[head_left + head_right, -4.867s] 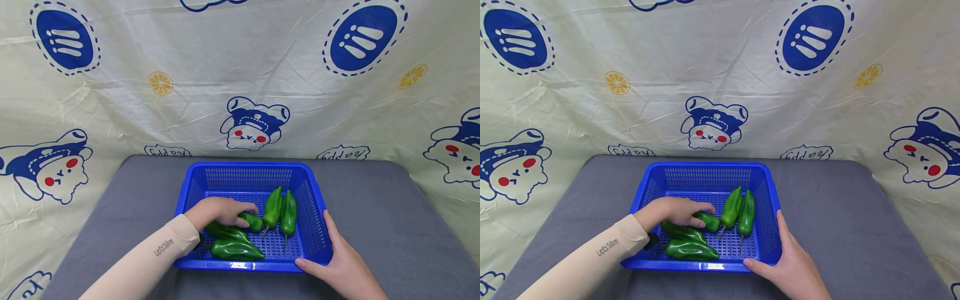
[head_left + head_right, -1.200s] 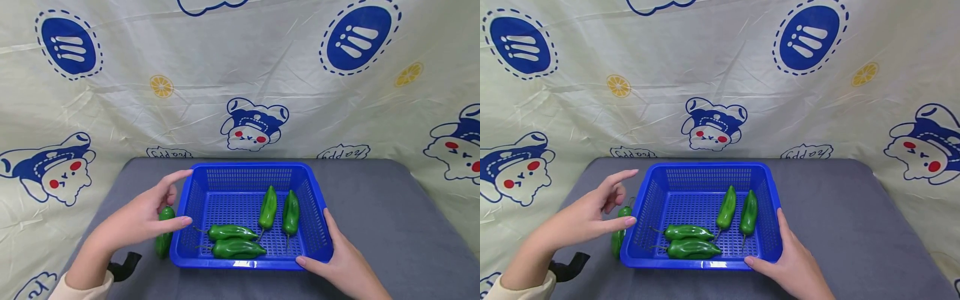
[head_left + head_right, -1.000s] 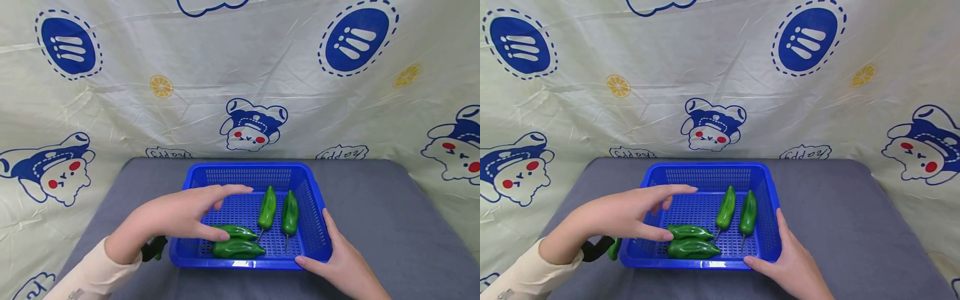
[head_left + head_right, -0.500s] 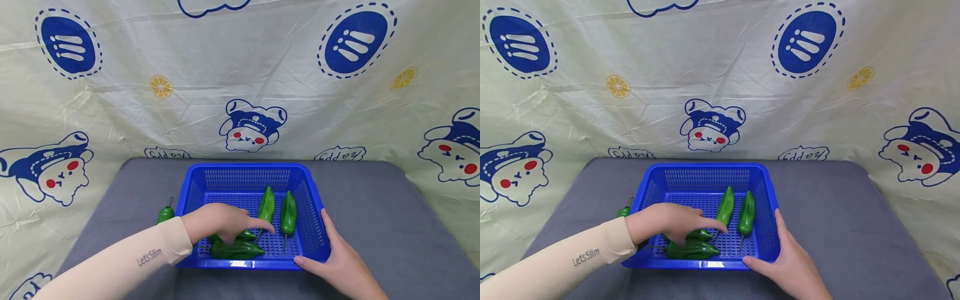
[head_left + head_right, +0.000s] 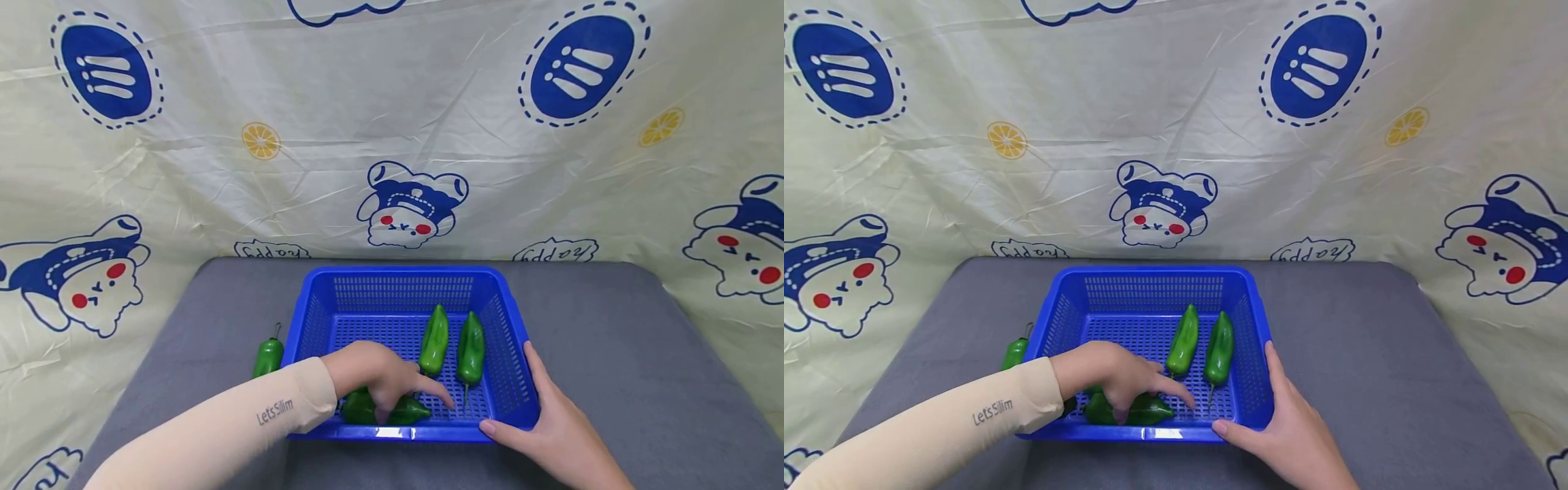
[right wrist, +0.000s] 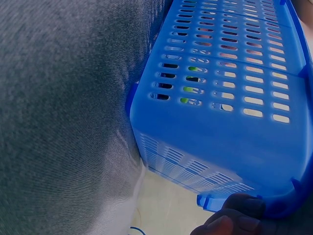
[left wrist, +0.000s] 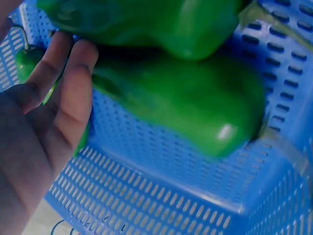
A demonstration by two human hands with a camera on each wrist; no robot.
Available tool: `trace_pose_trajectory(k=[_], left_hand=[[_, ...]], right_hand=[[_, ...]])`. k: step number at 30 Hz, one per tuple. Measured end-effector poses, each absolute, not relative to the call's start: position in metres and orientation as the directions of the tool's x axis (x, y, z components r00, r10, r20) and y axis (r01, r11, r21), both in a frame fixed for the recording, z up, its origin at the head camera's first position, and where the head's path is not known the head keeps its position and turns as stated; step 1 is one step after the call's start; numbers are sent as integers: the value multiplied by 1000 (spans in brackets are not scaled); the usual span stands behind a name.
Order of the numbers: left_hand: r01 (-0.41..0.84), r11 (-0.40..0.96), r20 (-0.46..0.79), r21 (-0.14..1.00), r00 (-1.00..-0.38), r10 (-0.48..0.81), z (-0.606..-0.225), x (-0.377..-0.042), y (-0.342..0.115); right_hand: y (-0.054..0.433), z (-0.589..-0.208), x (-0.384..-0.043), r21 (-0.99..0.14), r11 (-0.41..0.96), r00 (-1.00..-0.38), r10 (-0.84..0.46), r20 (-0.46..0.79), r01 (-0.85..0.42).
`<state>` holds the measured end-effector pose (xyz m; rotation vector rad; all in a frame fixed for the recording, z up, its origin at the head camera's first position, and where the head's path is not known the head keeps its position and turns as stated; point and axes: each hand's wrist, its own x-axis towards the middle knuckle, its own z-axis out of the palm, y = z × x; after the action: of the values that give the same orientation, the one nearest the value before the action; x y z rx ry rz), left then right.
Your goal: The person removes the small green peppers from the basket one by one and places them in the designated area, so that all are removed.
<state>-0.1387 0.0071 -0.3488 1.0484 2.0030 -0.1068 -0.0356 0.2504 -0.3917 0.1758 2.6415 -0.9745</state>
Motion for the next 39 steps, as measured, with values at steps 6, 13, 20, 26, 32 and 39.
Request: trace_pose_trajectory(k=[6,13,20,26,32,39], left_hand=[[759,632,-691,156,-373,619,-353,-129,6],[768,633,-682,96,-412,604,-351,-120,-4],[778,625,-695,62,-416,587,-354,-121,-11],[771,637,-701,18,-444,558,-356,-121,-12],[784,618,-693,-49,-473,544,-357,-119,-12],[771,633,-685,-67,-497,533,-359,-118,-11]], right_hand=[[249,-390,-36,-608,760,-938,8,-347,231],[249,-389,-35,-611,758,-939,9,-344,231],[250,-390,-34,-607,761,-943,17,-332,228],[250,-391,-34,-616,755,-945,14,-328,225],[250,-391,-34,-619,754,-946,10,-323,219],[251,-391,-35,-606,764,-944,15,-330,224]])
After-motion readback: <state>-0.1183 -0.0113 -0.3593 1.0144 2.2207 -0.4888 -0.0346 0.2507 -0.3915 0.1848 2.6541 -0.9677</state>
